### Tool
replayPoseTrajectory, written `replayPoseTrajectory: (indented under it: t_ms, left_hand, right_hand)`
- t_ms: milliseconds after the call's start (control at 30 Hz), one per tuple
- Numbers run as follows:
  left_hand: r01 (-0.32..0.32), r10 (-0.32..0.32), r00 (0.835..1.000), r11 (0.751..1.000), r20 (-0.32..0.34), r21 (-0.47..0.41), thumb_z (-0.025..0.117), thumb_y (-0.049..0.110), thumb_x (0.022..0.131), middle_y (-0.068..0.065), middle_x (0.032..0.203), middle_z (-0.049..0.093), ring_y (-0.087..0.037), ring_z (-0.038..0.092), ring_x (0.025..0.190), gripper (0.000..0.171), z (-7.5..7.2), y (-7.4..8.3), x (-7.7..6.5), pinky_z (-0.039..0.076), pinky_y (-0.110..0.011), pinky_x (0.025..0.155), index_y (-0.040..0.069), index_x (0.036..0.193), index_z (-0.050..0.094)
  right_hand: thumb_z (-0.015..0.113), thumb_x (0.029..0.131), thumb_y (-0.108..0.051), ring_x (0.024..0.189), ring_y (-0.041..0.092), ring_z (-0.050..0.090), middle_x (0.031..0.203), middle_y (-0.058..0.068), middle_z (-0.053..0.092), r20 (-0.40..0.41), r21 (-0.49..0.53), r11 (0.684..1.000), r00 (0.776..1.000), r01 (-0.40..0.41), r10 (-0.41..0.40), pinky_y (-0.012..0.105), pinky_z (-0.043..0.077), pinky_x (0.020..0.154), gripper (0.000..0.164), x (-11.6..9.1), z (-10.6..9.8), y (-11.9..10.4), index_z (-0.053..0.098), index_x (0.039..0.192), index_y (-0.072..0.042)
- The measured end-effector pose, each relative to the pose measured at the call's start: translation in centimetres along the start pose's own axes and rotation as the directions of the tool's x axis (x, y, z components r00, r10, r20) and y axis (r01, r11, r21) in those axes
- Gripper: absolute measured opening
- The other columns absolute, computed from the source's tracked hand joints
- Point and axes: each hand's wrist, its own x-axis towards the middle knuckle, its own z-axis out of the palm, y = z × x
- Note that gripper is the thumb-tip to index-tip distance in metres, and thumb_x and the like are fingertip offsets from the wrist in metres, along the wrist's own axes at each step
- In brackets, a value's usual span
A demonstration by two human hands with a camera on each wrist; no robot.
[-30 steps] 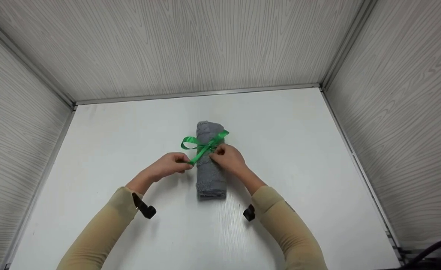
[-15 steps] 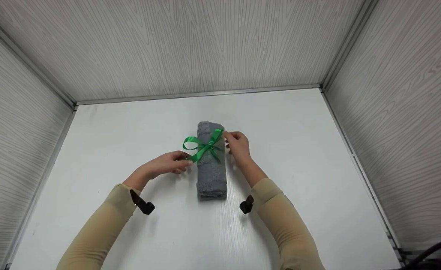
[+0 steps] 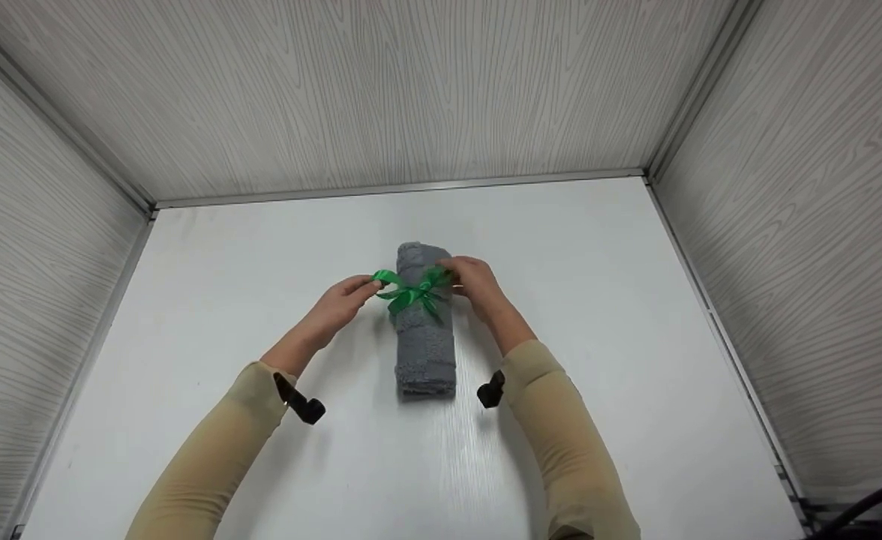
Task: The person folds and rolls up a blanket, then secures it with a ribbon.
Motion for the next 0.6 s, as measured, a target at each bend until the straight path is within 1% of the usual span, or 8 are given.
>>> replayPoseTrajectory:
  t_ms: [100, 167, 233, 300, 367, 433, 500, 600]
  left_hand:
    - [-0.013, 0.011, 1.0, 0.993, -0.014, -0.12, 0.055, 0.041, 0.107, -0.009, 0.138, 0.061, -0.028, 0.048, 0.138, 0.043, 0.1, 0.3, 0.3, 0.037, -0.048, 0.115, 0.008, 0.133, 0.064]
    - [-0.016, 0.01, 1.0, 0.961, -0.022, -0.277, 0.056, 0.032, 0.107, -0.012, 0.13, 0.064, -0.03, 0.052, 0.134, 0.034, 0.2, 0.5, 0.5, 0.036, -0.047, 0.116, 0.004, 0.123, 0.065]
    - [-0.012, 0.002, 1.0, 0.89, -0.024, -0.456, 0.055, 0.023, 0.108, -0.013, 0.121, 0.064, -0.031, 0.056, 0.128, 0.025, 0.3, 0.5, 0.8, 0.038, -0.046, 0.115, 0.002, 0.116, 0.064]
    - [-0.007, -0.007, 1.0, 0.795, -0.02, -0.607, 0.054, 0.017, 0.108, -0.013, 0.114, 0.064, -0.031, 0.058, 0.122, 0.018, 0.5, 0.4, 1.1, 0.039, -0.046, 0.114, 0.001, 0.111, 0.062]
    - [-0.001, -0.013, 1.0, 0.71, -0.015, -0.704, 0.053, 0.015, 0.108, -0.011, 0.11, 0.063, -0.028, 0.06, 0.115, 0.015, 0.6, 0.2, 1.4, 0.041, -0.045, 0.113, 0.002, 0.11, 0.062]
    - [0.005, -0.016, 1.0, 0.644, -0.007, -0.765, 0.053, 0.015, 0.108, -0.01, 0.108, 0.063, -0.025, 0.061, 0.109, 0.015, 0.8, -0.1, 1.8, 0.042, -0.044, 0.112, 0.003, 0.111, 0.062]
    - [0.014, -0.027, 1.0, 0.599, -0.002, -0.801, 0.054, 0.016, 0.108, -0.009, 0.106, 0.064, -0.022, 0.062, 0.103, 0.016, 1.0, -0.3, 2.2, 0.044, -0.042, 0.11, 0.003, 0.112, 0.062]
    - [0.033, -0.055, 0.998, 0.566, 0.002, -0.824, 0.054, 0.018, 0.108, -0.008, 0.103, 0.063, -0.019, 0.063, 0.097, 0.022, 1.3, -0.5, 2.7, 0.05, -0.037, 0.101, 0.001, 0.121, 0.061]
  right_hand:
    - [0.06, 0.103, -0.027, 0.09, 0.02, 0.061, 0.09, 0.005, 0.065, 0.023, -0.002, 0.999, 0.999, -0.04, 0.04, 0.051, 0.044, 0.1, 0.028, -0.1, -0.4, 0.0, 0.069, 0.108, 0.0]
    - [0.06, 0.103, -0.025, 0.088, 0.021, 0.06, 0.085, 0.004, 0.064, 0.036, 0.035, 0.998, 0.998, -0.059, 0.058, 0.052, 0.043, 0.099, 0.024, -0.2, -0.6, 0.1, 0.069, 0.098, -0.004]
    - [0.059, 0.103, -0.022, 0.088, 0.021, 0.059, 0.085, 0.004, 0.065, 0.054, 0.082, 0.995, 0.997, -0.062, 0.058, 0.051, 0.041, 0.101, 0.022, -0.1, -0.6, 0.2, 0.069, 0.091, -0.006]
    - [0.059, 0.103, -0.019, 0.091, 0.021, 0.06, 0.086, 0.005, 0.066, 0.068, 0.137, 0.989, 0.997, -0.056, 0.047, 0.049, 0.04, 0.102, 0.022, 0.0, -0.5, 0.4, 0.069, 0.088, -0.007]
    - [0.059, 0.103, -0.017, 0.093, 0.021, 0.06, 0.089, 0.004, 0.066, 0.064, 0.186, 0.982, 0.998, -0.04, 0.029, 0.045, 0.041, 0.103, 0.021, 0.0, -0.4, 0.6, 0.069, 0.087, -0.007]
    - [0.059, 0.104, -0.017, 0.094, 0.022, 0.059, 0.088, 0.005, 0.064, 0.047, 0.236, 0.971, 0.999, -0.026, 0.015, 0.041, 0.042, 0.1, 0.02, 0.1, -0.1, 0.8, 0.067, 0.089, -0.006]
    - [0.059, 0.105, -0.019, 0.09, 0.021, 0.056, 0.087, 0.006, 0.061, 0.02, 0.283, 0.959, 1.0, -0.018, 0.013, 0.038, 0.044, 0.093, 0.018, 0.2, 0.1, 1.0, 0.063, 0.093, -0.006]
    - [0.059, 0.107, -0.021, 0.079, 0.018, 0.051, 0.085, 0.007, 0.057, -0.018, 0.345, 0.938, 0.999, -0.019, 0.027, 0.033, 0.042, 0.077, 0.018, 0.4, 0.4, 1.2, 0.058, 0.097, -0.006]
